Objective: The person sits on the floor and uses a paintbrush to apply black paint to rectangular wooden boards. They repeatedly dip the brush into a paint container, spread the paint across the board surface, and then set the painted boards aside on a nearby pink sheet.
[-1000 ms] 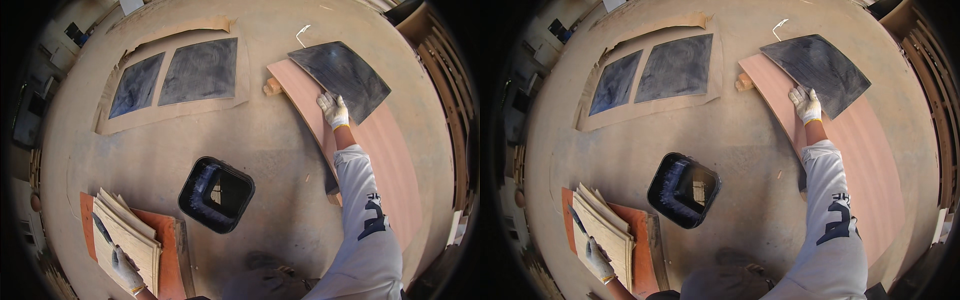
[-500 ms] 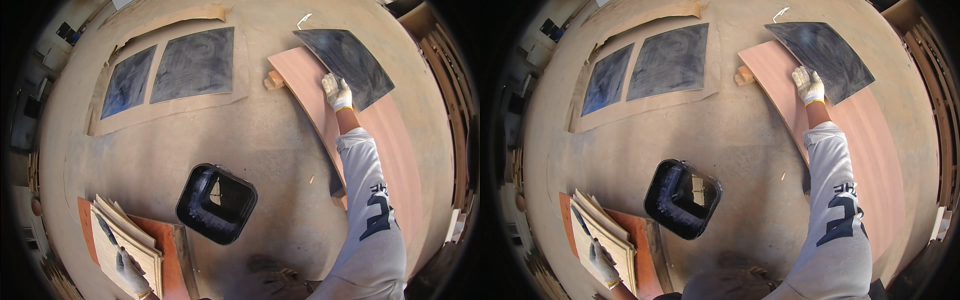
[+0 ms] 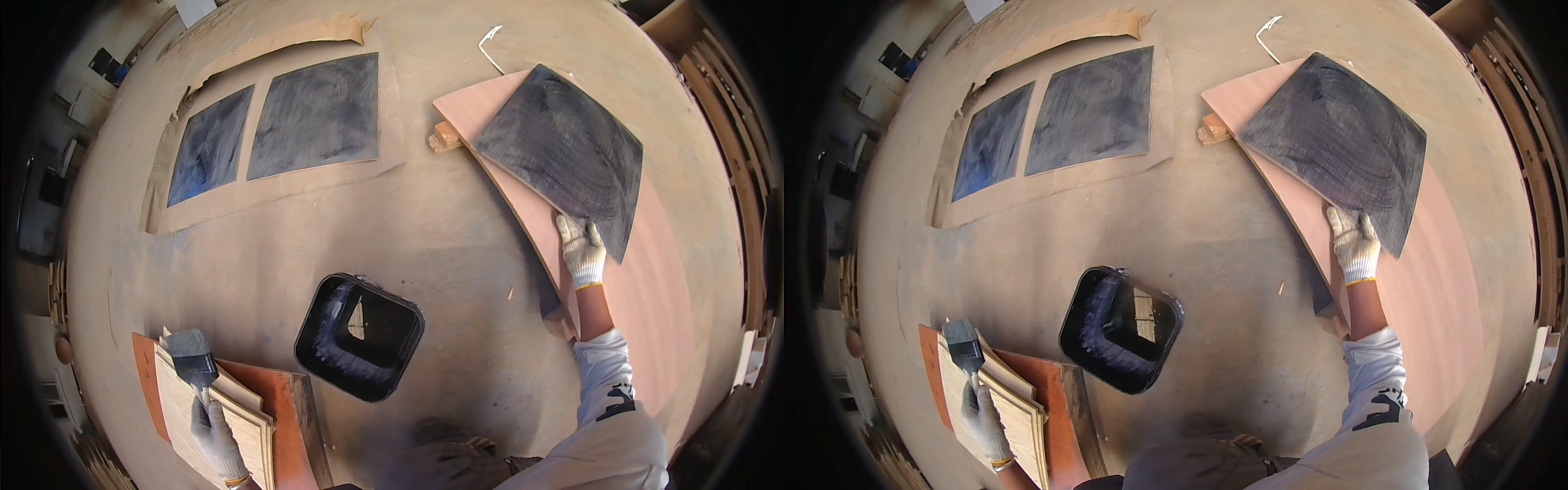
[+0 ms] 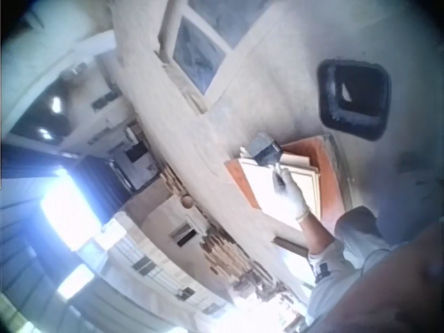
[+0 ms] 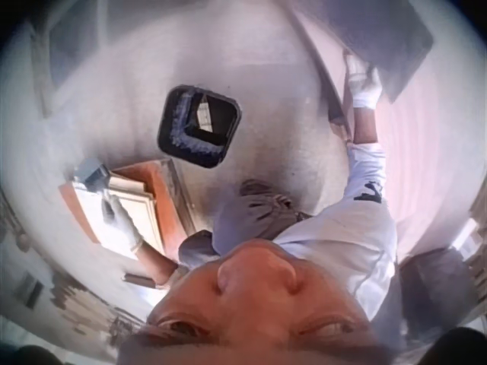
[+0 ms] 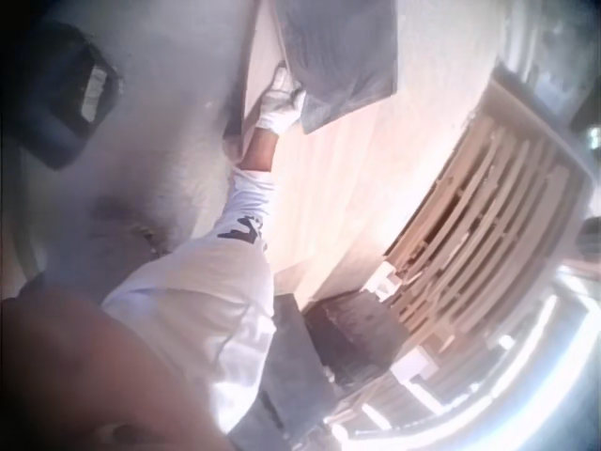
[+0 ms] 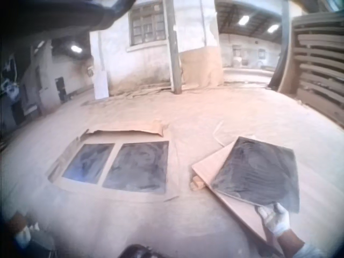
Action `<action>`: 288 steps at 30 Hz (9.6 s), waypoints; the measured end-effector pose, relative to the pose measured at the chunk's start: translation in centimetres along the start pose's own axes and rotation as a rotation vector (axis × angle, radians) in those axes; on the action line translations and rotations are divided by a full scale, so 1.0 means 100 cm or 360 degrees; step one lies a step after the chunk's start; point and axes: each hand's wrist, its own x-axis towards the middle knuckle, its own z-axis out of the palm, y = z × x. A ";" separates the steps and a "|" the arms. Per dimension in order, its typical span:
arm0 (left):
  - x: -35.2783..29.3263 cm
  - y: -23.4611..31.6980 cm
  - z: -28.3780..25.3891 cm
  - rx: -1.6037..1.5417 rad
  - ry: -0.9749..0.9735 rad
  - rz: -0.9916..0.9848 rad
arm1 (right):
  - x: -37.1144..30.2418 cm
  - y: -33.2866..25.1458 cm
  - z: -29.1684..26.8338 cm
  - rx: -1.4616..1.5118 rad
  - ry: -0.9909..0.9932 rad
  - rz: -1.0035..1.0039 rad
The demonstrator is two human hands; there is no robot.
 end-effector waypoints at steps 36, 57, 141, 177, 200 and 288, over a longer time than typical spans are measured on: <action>-0.183 0.185 0.291 -0.0711 -0.1713 0.0879 | -0.277 0.096 0.128 -0.1743 0.0094 0.0272; -0.228 -0.046 0.229 -0.0715 -0.2010 -0.0363 | -0.032 -0.011 0.166 -0.3766 -0.0001 -0.0009; -0.209 0.052 0.236 -0.0781 -0.1814 0.0272 | -0.267 0.079 0.064 -0.1606 -0.0142 0.0134; -0.177 0.082 0.161 -0.1392 -0.1161 0.0010 | -0.307 -0.060 -0.150 -0.1091 0.1085 -0.0124; -0.184 0.084 0.160 -0.1310 -0.1147 -0.0246 | 0.005 -0.147 -0.026 -0.3177 0.1288 -0.0636; -0.217 -0.504 -0.246 -0.0111 0.1108 -0.1037 | -0.286 0.237 0.183 -0.3283 -0.1365 0.1008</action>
